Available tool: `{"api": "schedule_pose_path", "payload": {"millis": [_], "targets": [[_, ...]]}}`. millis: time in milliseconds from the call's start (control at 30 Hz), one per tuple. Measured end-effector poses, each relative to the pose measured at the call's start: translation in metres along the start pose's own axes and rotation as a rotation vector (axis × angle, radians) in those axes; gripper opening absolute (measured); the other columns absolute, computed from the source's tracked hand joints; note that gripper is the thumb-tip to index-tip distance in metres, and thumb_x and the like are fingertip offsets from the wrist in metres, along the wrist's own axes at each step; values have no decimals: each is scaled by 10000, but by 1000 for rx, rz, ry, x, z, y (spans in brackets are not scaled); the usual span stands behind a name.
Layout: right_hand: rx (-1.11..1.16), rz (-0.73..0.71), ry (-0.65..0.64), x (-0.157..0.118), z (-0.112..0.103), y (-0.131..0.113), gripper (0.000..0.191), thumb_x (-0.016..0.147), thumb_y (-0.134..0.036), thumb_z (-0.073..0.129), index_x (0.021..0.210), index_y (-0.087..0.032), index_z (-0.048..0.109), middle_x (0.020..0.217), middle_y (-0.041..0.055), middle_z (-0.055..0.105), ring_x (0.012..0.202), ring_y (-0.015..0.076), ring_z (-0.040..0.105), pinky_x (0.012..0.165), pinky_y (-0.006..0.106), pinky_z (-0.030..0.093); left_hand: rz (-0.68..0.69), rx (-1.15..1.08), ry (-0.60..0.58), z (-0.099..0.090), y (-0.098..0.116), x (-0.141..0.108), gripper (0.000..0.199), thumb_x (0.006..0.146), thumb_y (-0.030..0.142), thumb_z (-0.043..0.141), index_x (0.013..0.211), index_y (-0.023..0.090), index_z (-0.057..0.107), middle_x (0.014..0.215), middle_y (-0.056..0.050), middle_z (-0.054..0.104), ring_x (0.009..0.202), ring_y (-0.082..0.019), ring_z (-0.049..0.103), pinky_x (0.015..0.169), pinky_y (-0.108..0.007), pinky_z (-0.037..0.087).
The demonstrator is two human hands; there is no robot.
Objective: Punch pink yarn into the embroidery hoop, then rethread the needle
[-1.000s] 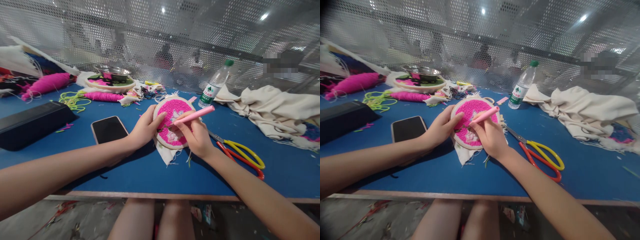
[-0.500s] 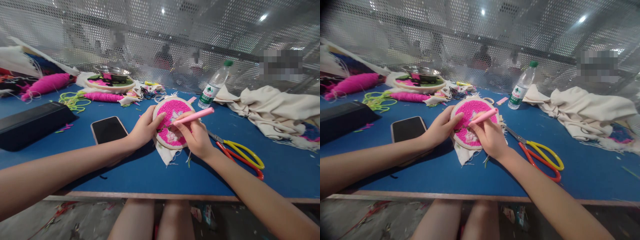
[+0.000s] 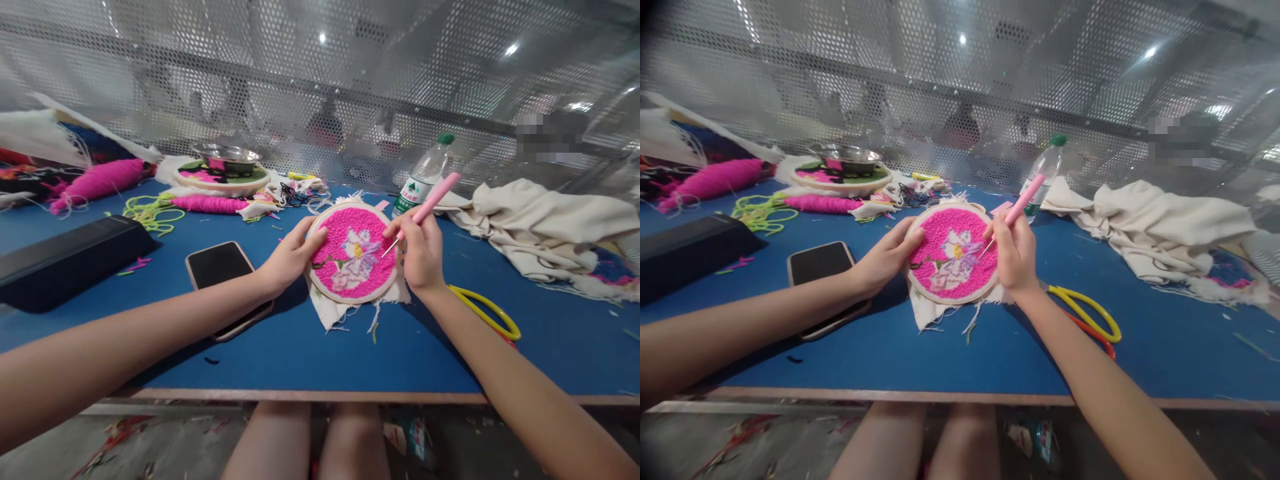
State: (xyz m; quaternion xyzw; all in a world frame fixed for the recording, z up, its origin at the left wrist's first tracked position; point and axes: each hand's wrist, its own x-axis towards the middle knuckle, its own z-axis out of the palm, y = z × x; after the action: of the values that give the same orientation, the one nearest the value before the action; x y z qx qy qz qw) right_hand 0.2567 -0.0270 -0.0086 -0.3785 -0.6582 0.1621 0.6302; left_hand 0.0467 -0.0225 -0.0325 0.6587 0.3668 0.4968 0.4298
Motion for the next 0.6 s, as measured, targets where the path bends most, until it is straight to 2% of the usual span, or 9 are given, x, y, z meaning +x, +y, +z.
{"api": "schedule_pose_path", "payload": {"millis": [100, 200, 300, 400, 500, 600], "targets": [[-8, 5, -14, -1, 0, -1, 187, 896, -333, 492, 748, -219, 483, 642, -24, 553, 598, 118, 529, 589, 258, 444, -32, -33, -49, -4, 0, 2, 395, 925, 443, 441, 1221, 191, 515, 1175, -71, 622, 1042, -200, 586, 831, -294, 516], [15, 57, -14, -1, 0, -5, 214, 888, -369, 503, 736, -224, 464, 586, -41, 536, 506, 106, 488, 515, 246, 414, -64, -44, -109, -11, -1, 5, 410, 917, 462, 454, 1237, 217, 527, 1189, -65, 627, 1038, -198, 595, 817, -292, 519], [67, 183, 12, 3, 0, -4, 240, 856, -395, 516, 709, -231, 420, 527, -62, 497, 405, 95, 432, 415, 231, 347, -116, -57, -174, -17, -3, 8, 442, 905, 479, 473, 1252, 213, 530, 1171, -71, 641, 992, -193, 613, 780, -282, 518], [38, 315, 11, 8, -2, 3, 258, 827, -401, 503, 670, -228, 394, 507, -65, 469, 390, 91, 422, 407, 225, 325, -189, -26, -241, -20, -7, 11, 473, 889, 516, 478, 1231, 197, 548, 1113, -70, 666, 920, -192, 628, 730, -277, 512], [-181, 395, -81, 11, -6, 14, 273, 823, -384, 470, 619, -218, 396, 490, -49, 453, 424, 98, 411, 443, 232, 311, -190, 147, -239, -22, -11, 13, 477, 878, 551, 459, 1127, 172, 607, 1022, -58, 681, 853, -192, 624, 704, -281, 490], [-593, 407, -243, 13, -12, 22, 279, 821, -360, 480, 594, -204, 435, 516, -26, 471, 497, 119, 445, 488, 249, 278, -145, 409, -182, -23, -11, 13, 465, 874, 538, 456, 1052, 144, 629, 930, -64, 682, 816, -204, 617, 692, -287, 460]]}}
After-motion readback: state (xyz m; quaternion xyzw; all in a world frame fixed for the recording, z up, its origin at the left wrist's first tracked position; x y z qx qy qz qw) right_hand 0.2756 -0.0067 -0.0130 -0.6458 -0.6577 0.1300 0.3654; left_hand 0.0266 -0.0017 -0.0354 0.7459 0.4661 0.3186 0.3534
